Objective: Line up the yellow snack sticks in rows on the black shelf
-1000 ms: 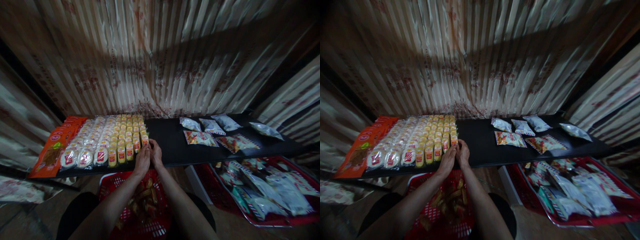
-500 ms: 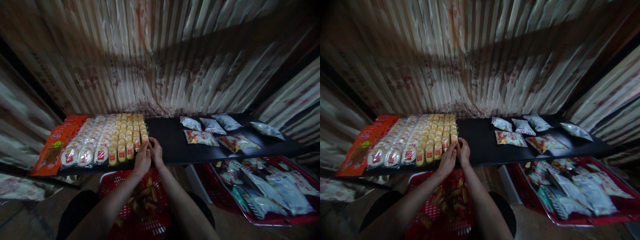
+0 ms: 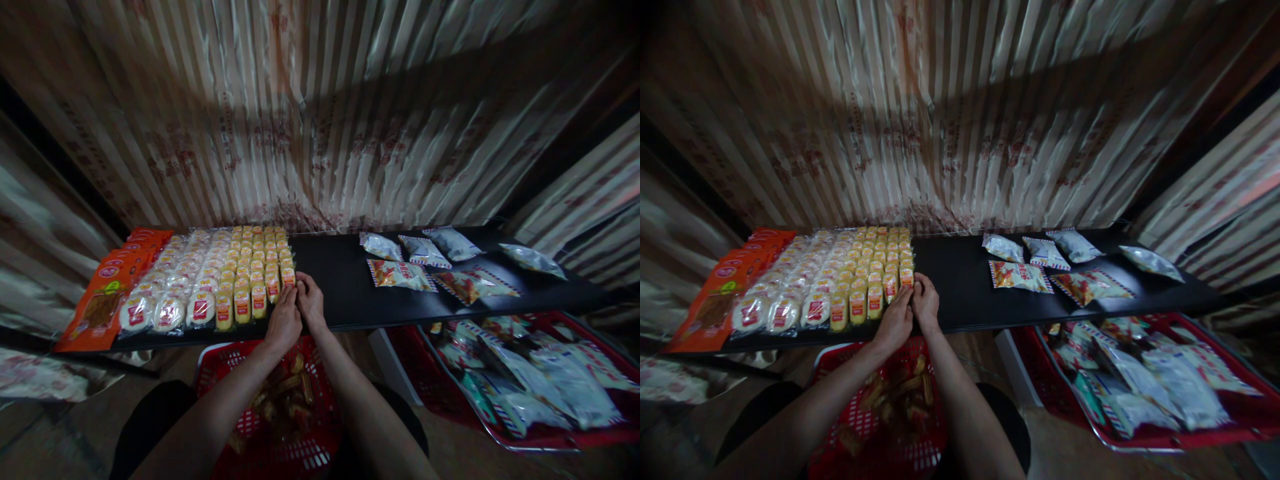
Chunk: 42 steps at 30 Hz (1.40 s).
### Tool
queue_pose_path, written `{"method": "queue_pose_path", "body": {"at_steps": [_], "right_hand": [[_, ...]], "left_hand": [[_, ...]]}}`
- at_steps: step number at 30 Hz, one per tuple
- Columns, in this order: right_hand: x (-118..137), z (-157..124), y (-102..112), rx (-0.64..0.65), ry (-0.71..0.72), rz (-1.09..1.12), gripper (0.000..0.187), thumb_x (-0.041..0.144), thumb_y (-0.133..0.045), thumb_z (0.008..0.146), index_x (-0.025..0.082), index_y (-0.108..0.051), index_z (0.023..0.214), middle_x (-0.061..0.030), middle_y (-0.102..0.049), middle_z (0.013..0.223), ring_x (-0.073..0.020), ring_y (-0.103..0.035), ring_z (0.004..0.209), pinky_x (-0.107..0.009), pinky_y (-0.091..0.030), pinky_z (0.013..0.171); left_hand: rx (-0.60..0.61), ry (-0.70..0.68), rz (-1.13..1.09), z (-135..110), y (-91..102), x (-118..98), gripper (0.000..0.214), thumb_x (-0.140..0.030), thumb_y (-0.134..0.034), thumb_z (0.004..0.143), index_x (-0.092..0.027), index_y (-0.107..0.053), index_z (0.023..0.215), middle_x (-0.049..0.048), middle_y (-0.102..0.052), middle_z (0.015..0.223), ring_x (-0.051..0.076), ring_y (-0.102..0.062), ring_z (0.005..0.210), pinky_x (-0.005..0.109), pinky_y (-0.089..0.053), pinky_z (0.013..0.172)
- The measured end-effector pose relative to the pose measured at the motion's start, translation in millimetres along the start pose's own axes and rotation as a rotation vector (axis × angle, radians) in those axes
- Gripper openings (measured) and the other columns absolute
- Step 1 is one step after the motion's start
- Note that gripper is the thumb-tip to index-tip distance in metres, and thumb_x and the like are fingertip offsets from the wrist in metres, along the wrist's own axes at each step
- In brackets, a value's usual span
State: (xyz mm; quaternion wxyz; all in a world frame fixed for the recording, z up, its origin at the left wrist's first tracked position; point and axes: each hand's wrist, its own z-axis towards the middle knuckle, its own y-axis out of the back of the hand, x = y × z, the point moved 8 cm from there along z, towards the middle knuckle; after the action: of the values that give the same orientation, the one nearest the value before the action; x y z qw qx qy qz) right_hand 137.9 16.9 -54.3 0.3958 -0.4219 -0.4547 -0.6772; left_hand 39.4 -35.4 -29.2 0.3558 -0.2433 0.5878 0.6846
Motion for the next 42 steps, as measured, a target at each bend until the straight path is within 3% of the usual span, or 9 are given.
{"method": "queue_pose_path", "body": {"at_steps": [9, 13, 22, 26, 31, 35, 42], "right_hand": [[-6.6, 2.3, -3.0, 0.013, -0.001, 0.023, 0.034, 0.025, -0.041, 0.082, 0.02, -0.067, 0.104, -0.0054, -0.069, 0.108, -0.0178, -0.062, 0.1, -0.034, -0.046, 0.095], [-8.1, 2.1, -3.7, 0.001, -0.002, 0.043, 0.034, 0.024, -0.041, 0.081, 0.02, -0.067, 0.103, -0.0055, -0.069, 0.108, -0.018, -0.062, 0.1, -0.035, -0.046, 0.096], [-14.4, 3.3, -4.1, -0.003, -0.074, 0.109, 0.035, 0.025, -0.043, 0.081, 0.017, -0.067, 0.105, -0.0074, -0.069, 0.111, -0.0187, -0.062, 0.104, -0.035, -0.046, 0.099], [-14.6, 2.6, -2.7, 0.013, -0.144, 0.219, 0.039, 0.036, -0.046, 0.085, 0.017, -0.063, 0.115, -0.0081, -0.064, 0.123, -0.0201, -0.058, 0.115, -0.038, -0.042, 0.104], [-10.1, 1.8, -8.7, 0.098, -0.176, 0.293, 0.055, 0.053, -0.036, 0.09, 0.018, -0.055, 0.127, -0.0074, -0.053, 0.137, -0.0188, -0.047, 0.129, -0.037, -0.033, 0.111], [-9.1, 1.2, -18.8, 0.184, -0.153, 0.307, 0.062, 0.06, -0.031, 0.09, 0.02, -0.049, 0.134, -0.0056, -0.051, 0.139, -0.0175, -0.045, 0.13, -0.036, -0.031, 0.112], [-8.1, 0.5, -21.8, 0.214, -0.166, 0.341, 0.069, 0.068, -0.033, 0.085, 0.022, -0.051, 0.133, -0.004, -0.052, 0.138, -0.0196, -0.045, 0.13, -0.035, -0.032, 0.112]], "left_hand": [[0.043, -0.007, 0.049, -2.1, 1.7, -6.8, 0.059, -0.005, -0.037, 0.076, -0.006, -0.045, 0.134, 0.0176, -0.043, 0.143, 0.023, -0.033, 0.137, 0.045, -0.026, 0.116], [0.054, -0.065, 0.11, -5.4, -0.2, -8.4, 0.061, -0.005, -0.036, 0.077, -0.009, -0.042, 0.137, 0.0151, -0.04, 0.145, 0.023, -0.028, 0.139, 0.045, -0.027, 0.115], [0.088, -0.189, 0.339, -10.0, -4.1, -13.2, 0.063, -0.001, -0.035, 0.072, 0.002, -0.041, 0.134, 0.0222, -0.036, 0.146, 0.025, -0.017, 0.142, 0.045, -0.027, 0.115], [0.074, -0.247, 0.426, -12.6, 3.7, -19.8, 0.058, -0.007, -0.039, 0.075, 0.0, -0.045, 0.132, 0.0211, -0.035, 0.146, 0.026, -0.014, 0.142, 0.047, -0.023, 0.116], [0.073, -0.312, 0.496, -14.5, 8.6, -21.2, 0.051, -0.016, -0.04, 0.081, -0.006, -0.048, 0.131, 0.0183, -0.03, 0.149, 0.026, -0.013, 0.143, 0.052, -0.01, 0.117], [0.087, -0.329, 0.585, -13.9, 6.0, -16.8, 0.054, -0.019, -0.037, 0.085, -0.003, -0.041, 0.136, 0.0191, -0.028, 0.15, 0.025, -0.013, 0.143, 0.052, -0.008, 0.117], [0.059, -0.365, 0.754, -12.8, -2.1, -6.2, 0.056, -0.027, -0.037, 0.088, -0.004, -0.038, 0.138, 0.0174, -0.031, 0.149, 0.026, -0.019, 0.142, 0.051, -0.01, 0.117]]}}
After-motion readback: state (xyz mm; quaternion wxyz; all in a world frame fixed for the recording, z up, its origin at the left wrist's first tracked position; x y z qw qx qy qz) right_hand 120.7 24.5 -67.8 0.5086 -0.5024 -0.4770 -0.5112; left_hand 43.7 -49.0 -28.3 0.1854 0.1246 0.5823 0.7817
